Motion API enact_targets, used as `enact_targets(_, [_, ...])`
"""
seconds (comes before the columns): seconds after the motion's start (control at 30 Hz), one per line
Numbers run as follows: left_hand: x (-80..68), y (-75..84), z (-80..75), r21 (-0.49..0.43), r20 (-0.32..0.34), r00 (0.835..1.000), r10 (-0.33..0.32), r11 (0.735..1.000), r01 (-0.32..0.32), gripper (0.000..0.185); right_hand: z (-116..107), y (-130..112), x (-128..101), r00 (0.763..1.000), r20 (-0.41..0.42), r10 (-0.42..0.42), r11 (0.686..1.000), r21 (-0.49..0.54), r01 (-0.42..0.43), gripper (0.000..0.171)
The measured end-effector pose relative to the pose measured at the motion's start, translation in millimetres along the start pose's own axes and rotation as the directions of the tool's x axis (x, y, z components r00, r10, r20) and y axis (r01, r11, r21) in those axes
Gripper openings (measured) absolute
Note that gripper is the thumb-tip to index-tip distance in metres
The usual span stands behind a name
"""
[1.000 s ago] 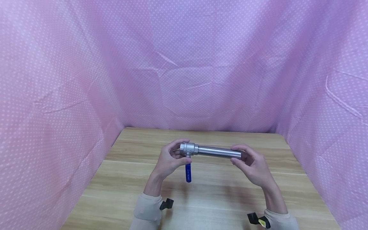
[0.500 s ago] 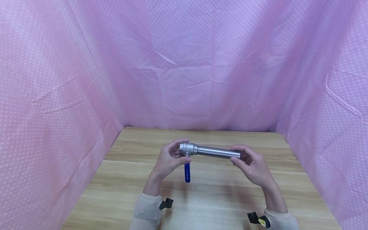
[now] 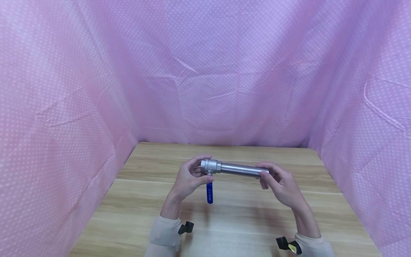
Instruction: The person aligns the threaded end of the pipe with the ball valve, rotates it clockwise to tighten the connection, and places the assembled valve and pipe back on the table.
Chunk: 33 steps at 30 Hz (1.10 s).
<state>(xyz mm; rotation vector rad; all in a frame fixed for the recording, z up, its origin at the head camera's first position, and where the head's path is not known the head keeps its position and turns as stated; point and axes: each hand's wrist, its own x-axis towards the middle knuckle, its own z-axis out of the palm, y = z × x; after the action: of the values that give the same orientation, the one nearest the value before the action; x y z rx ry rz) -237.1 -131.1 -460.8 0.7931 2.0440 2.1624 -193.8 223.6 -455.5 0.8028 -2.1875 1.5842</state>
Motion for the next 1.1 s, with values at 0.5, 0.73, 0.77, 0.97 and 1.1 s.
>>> enact_targets(0.5, [0.8,1.1,2.0,-0.009,0.0,1.0,0.01,1.0,-0.01,0.084,-2.4,0.7,-1.0,1.0,0.015,-0.014,0.994,0.105,0.012,0.047])
enact_targets(0.73, [0.5,0.9,3.3,-0.005,-0.002,1.0,0.01,1.0,-0.01,0.078,-1.7,0.1,-1.1,1.0,-0.006,-0.021,0.997,0.08,0.022,0.047])
enact_targets(0.77, [0.5,0.8,3.2,-0.005,-0.002,1.0,0.011,1.0,-0.011,0.077,-1.7,-0.1,-0.8,1.0,-0.01,-0.022,0.997,0.077,0.023,0.046])
enact_targets(0.97, [0.9,0.6,2.2,-0.01,0.0,1.0,0.017,1.0,-0.017,0.082,-0.7,-0.5,-0.7,0.999,-0.035,-0.014,0.998,0.058,0.016,0.042])
enact_targets(1.1, [0.8,0.9,1.8,-0.007,0.003,1.0,0.014,1.0,-0.014,0.082,-0.5,0.7,-1.6,0.999,-0.047,-0.01,0.999,0.033,0.012,0.039])
